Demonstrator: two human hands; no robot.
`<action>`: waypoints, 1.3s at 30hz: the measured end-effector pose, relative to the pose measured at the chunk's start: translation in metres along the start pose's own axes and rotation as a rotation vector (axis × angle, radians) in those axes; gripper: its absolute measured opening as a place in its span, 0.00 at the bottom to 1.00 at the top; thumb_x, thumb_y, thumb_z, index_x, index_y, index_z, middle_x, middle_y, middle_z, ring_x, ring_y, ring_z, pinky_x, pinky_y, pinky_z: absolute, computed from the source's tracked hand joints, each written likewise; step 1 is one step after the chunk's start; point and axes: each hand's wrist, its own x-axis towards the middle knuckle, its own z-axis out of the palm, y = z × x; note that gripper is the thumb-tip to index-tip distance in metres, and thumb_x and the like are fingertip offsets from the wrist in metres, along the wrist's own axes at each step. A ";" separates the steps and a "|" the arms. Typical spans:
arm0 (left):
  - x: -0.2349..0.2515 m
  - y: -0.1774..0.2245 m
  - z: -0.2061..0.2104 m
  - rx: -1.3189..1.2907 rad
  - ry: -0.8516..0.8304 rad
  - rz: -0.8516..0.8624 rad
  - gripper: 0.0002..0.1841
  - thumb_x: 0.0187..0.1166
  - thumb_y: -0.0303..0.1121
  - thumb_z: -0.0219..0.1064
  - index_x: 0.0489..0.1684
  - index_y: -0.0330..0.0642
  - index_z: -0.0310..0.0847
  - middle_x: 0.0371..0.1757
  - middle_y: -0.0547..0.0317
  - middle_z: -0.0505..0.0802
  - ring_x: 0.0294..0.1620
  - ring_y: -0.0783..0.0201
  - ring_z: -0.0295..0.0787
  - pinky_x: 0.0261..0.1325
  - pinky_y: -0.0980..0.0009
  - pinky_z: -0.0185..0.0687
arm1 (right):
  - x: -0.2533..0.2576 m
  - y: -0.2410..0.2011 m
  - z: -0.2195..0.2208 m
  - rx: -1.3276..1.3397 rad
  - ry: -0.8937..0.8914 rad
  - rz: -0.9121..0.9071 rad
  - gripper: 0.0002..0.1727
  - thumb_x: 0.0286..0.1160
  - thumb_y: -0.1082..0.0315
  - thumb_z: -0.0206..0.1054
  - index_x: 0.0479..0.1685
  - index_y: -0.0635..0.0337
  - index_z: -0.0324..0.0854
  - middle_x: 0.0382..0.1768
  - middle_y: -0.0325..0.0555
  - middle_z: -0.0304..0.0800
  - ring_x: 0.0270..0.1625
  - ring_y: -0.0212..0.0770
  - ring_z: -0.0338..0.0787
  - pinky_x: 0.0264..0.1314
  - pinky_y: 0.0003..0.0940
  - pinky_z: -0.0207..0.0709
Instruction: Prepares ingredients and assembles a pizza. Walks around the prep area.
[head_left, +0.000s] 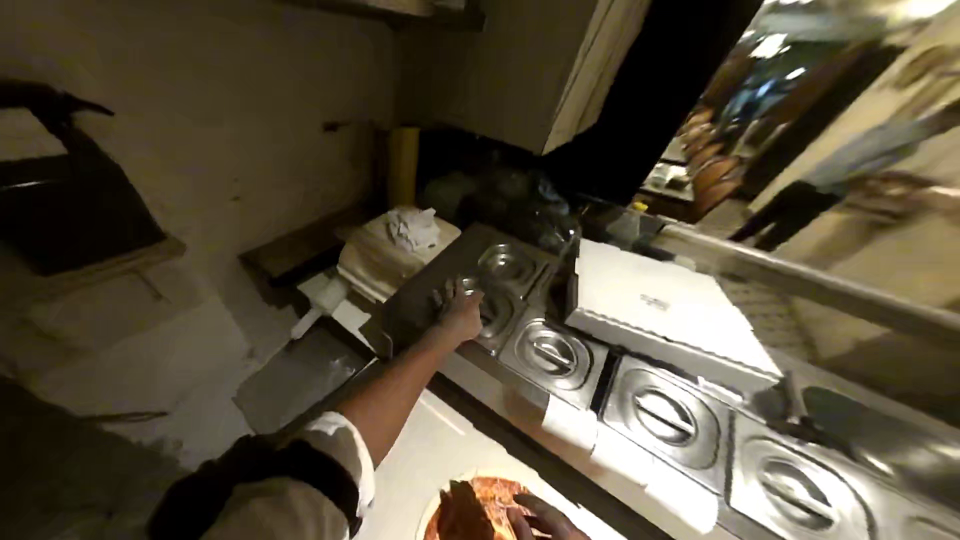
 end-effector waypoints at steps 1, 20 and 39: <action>0.018 -0.007 0.000 0.045 -0.070 0.017 0.33 0.73 0.37 0.74 0.83 0.59 0.74 0.95 0.37 0.52 0.94 0.27 0.35 0.85 0.19 0.33 | 0.018 -0.020 -0.001 0.023 0.021 -0.024 0.20 0.81 0.54 0.70 0.62 0.58 0.89 0.58 0.49 0.94 0.51 0.40 0.97 0.57 0.43 0.94; 0.073 -0.087 -0.071 -0.241 -0.467 0.388 0.22 0.94 0.44 0.51 0.79 0.43 0.71 0.84 0.43 0.74 0.81 0.47 0.75 0.79 0.43 0.72 | 0.339 -0.192 0.014 -0.377 -0.416 0.145 0.30 0.84 0.57 0.68 0.79 0.69 0.73 0.76 0.67 0.78 0.80 0.61 0.78 0.83 0.57 0.67; 0.059 -0.068 -0.059 -0.251 -0.413 0.291 0.22 0.92 0.46 0.56 0.77 0.43 0.71 0.73 0.41 0.83 0.72 0.46 0.82 0.73 0.41 0.75 | 0.321 -0.125 -0.013 0.388 0.285 0.167 0.26 0.88 0.46 0.61 0.55 0.61 0.90 0.52 0.58 0.93 0.57 0.54 0.92 0.66 0.59 0.80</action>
